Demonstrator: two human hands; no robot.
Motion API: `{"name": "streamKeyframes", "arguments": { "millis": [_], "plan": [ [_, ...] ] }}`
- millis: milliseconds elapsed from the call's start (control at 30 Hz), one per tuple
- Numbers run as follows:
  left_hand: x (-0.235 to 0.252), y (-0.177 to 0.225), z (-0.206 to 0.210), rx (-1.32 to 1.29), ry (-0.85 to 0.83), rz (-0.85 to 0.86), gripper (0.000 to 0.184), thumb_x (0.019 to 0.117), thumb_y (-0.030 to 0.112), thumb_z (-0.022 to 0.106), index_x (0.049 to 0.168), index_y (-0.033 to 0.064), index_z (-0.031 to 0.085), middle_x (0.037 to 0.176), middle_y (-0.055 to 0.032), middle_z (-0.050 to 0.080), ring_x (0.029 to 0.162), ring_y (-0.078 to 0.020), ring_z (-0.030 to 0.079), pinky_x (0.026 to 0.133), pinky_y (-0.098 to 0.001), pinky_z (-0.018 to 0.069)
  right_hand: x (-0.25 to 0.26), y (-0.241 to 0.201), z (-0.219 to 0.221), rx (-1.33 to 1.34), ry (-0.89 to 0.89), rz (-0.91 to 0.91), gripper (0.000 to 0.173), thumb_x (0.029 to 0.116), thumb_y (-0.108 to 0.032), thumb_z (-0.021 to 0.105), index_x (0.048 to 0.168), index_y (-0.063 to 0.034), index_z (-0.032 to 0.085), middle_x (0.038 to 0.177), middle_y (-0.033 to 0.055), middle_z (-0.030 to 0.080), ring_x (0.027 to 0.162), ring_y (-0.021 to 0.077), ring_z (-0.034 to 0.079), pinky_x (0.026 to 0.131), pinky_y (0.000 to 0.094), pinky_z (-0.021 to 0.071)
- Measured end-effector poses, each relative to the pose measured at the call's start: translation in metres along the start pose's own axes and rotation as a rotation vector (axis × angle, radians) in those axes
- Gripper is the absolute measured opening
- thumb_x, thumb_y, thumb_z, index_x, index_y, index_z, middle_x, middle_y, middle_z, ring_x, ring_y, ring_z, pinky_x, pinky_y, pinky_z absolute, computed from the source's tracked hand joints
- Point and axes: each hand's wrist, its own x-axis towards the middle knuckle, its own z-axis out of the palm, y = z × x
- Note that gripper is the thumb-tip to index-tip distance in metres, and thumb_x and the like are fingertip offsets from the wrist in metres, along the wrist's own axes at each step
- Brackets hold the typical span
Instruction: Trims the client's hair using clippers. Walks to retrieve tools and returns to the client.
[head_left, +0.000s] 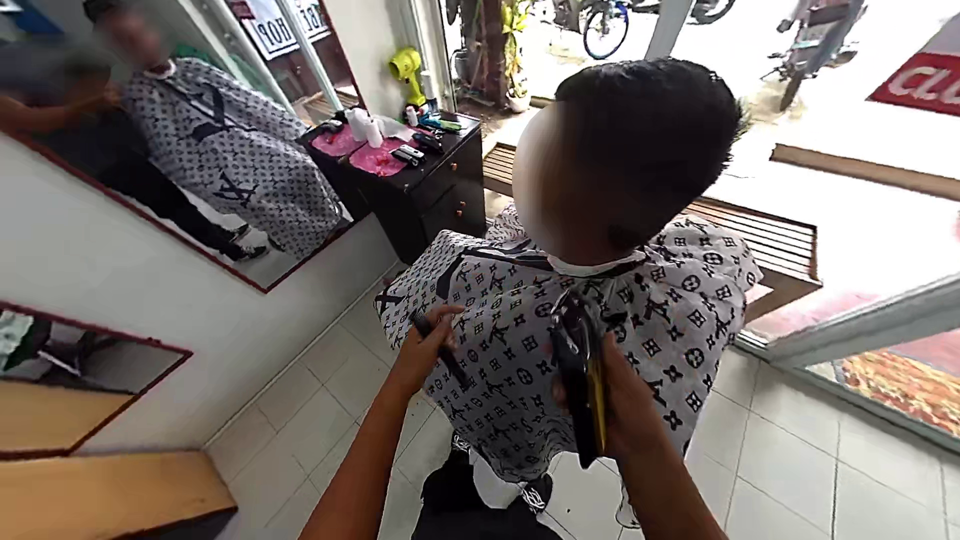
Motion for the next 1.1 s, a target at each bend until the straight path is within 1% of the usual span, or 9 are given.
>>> {"name": "streamKeyframes", "arguments": {
  "millis": [133,267,400,567,667,867,933,967,1100],
  "plan": [
    [-0.132,-0.120,-0.057,0.200,0.615,-0.441,0.029,0.1094,0.023,0.048,0.121,0.0017,0.065,0.067,-0.0002,0.050,0.053,-0.0099,0.048,0.054,-0.0288,0.0485,-0.021,0.076,0.007,-0.073,-0.293,0.354,0.075,0.0931,-0.076,0.047,0.135,-0.0133,0.051,0.102,0.0041,0.073,0.059,0.0098,0.063,0.052,0.0257,0.0554],
    [-0.334,-0.217,-0.083,0.627,0.420,-1.060,0.045,0.1051,0.039,0.053,0.126,0.0018,0.068,0.124,-0.0229,0.068,0.119,-0.0380,0.065,0.104,-0.0598,0.0477,-0.044,0.136,0.021,-0.182,-0.392,0.460,0.071,0.0860,-0.042,0.070,0.137,-0.0047,0.037,0.106,0.0093,0.071,0.059,0.0120,0.063,0.050,0.0266,0.0540],
    [-0.498,-0.237,-0.049,0.379,0.431,-1.543,0.053,0.1017,0.042,0.058,0.124,-0.0059,0.065,0.131,-0.0284,0.063,0.125,-0.0413,0.060,0.103,-0.0607,0.0465,-0.050,0.174,0.033,-0.049,-0.453,0.634,0.044,0.0872,-0.045,0.072,0.119,-0.0184,0.058,0.105,0.0061,0.075,0.054,0.0092,0.061,0.046,0.0244,0.0509],
    [-0.598,-0.265,-0.040,0.136,0.561,-1.437,0.054,0.1031,0.045,0.053,0.119,-0.0057,0.065,0.119,-0.0273,0.065,0.106,-0.0387,0.065,0.091,-0.0584,0.0498,-0.055,0.223,0.082,-0.104,-0.646,0.480,0.038,0.0835,-0.034,0.077,0.120,-0.0245,0.068,0.110,0.0010,0.073,0.066,0.0080,0.064,0.055,0.0243,0.0542],
    [-0.637,-0.278,-0.054,0.024,0.660,-1.298,0.052,0.1049,0.045,0.051,0.122,-0.0019,0.065,0.115,-0.0246,0.065,0.099,-0.0353,0.065,0.086,-0.0558,0.0504,-0.059,0.255,0.136,-0.325,-0.771,0.208,0.047,0.0938,-0.027,0.070,0.130,-0.0161,0.042,0.110,0.0004,0.071,0.079,0.0158,0.071,0.076,0.0357,0.0622],
    [-0.734,-0.288,-0.112,0.020,0.731,-1.219,0.050,0.1048,0.043,0.051,0.120,-0.0027,0.065,0.113,-0.0257,0.066,0.099,-0.0371,0.066,0.087,-0.0566,0.0511,-0.070,0.357,0.240,-0.637,-0.728,0.204,0.064,0.0884,-0.014,0.068,0.140,-0.0019,0.033,0.095,-0.0025,0.065,0.069,0.0084,0.067,0.066,0.0302,0.0621],
    [-0.763,-0.282,-0.130,-0.039,0.893,-1.147,0.047,0.1037,0.042,0.055,0.118,-0.0014,0.066,0.106,-0.0224,0.066,0.090,-0.0329,0.064,0.081,-0.0529,0.0508,-0.069,0.402,0.271,-0.261,-0.560,0.438,0.024,0.1084,-0.028,0.038,0.123,-0.0194,0.054,0.088,-0.0058,0.071,0.065,0.0054,0.066,0.059,0.0217,0.0575],
    [-0.773,-0.278,-0.140,-0.068,0.968,-1.103,0.045,0.1030,0.041,0.057,0.119,-0.0003,0.067,0.107,-0.0215,0.066,0.091,-0.0320,0.064,0.082,-0.0524,0.0508,-0.062,0.421,0.286,-0.104,-0.429,0.538,0.038,0.1103,-0.040,0.030,0.107,-0.0206,0.062,0.080,-0.0060,0.069,0.061,0.0040,0.065,0.056,0.0188,0.0555],
    [-0.795,-0.257,-0.195,-0.151,1.238,-0.946,0.040,0.1015,0.035,0.063,0.121,0.0002,0.069,0.116,-0.0224,0.069,0.109,-0.0339,0.065,0.099,-0.0543,0.0486,-0.048,0.471,0.350,-0.223,-0.228,0.612,0.034,0.1092,-0.039,0.038,0.093,-0.0192,0.060,0.071,-0.0051,0.065,0.054,0.0056,0.061,0.049,0.0214,0.0538]
  ]
}}
